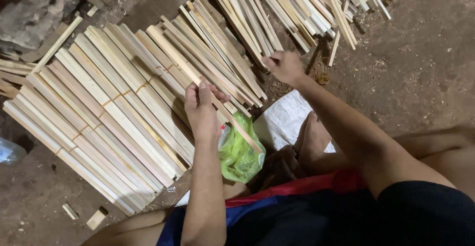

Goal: The person is organizing and bundling thin wooden strips by sliding them into groups secured with rubber bands.

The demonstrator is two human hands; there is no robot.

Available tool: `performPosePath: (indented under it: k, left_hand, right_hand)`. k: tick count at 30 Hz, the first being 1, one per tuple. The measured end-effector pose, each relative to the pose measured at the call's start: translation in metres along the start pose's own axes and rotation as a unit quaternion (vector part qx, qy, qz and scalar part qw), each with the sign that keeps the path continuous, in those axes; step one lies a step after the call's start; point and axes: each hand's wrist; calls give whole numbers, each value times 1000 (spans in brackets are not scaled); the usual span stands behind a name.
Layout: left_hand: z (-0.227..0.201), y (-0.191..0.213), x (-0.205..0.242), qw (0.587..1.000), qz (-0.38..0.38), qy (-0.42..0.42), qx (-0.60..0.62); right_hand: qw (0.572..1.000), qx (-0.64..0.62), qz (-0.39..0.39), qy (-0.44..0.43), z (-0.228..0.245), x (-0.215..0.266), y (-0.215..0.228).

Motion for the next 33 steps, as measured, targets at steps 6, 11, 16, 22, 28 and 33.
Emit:
performPosePath:
  k: [6,11,16,22,28,33]
  left_hand:
    - [-2,7,-5,1000,-17,22,-3]
    - [-2,10,-3,999,-29,29,-8]
    - [2,10,-4,999,-34,28,3]
    - [5,6,0,999,-29,35,5]
    - [8,5,0,998,-37,42,10]
    - [6,6,1,999,-30,41,10]
  right_hand:
    - [994,41,102,19,64,-10,5]
    - [977,59,193,-73,68,-3,-17]
    - [968,23,219,-122,64,-3,-21]
    - [957,-10,234,-173,70,0,-22]
    - [965,-23,209,-156,55,-5,-35]
    - [959,-132,200,-153,58,2,-7]
Point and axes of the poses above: each hand's wrist, its own x-axis away from the middle knuckle, its own y-axis out of the back of the hand, z = x × y, and after that the axes turned 12 degrees about x, right-handed
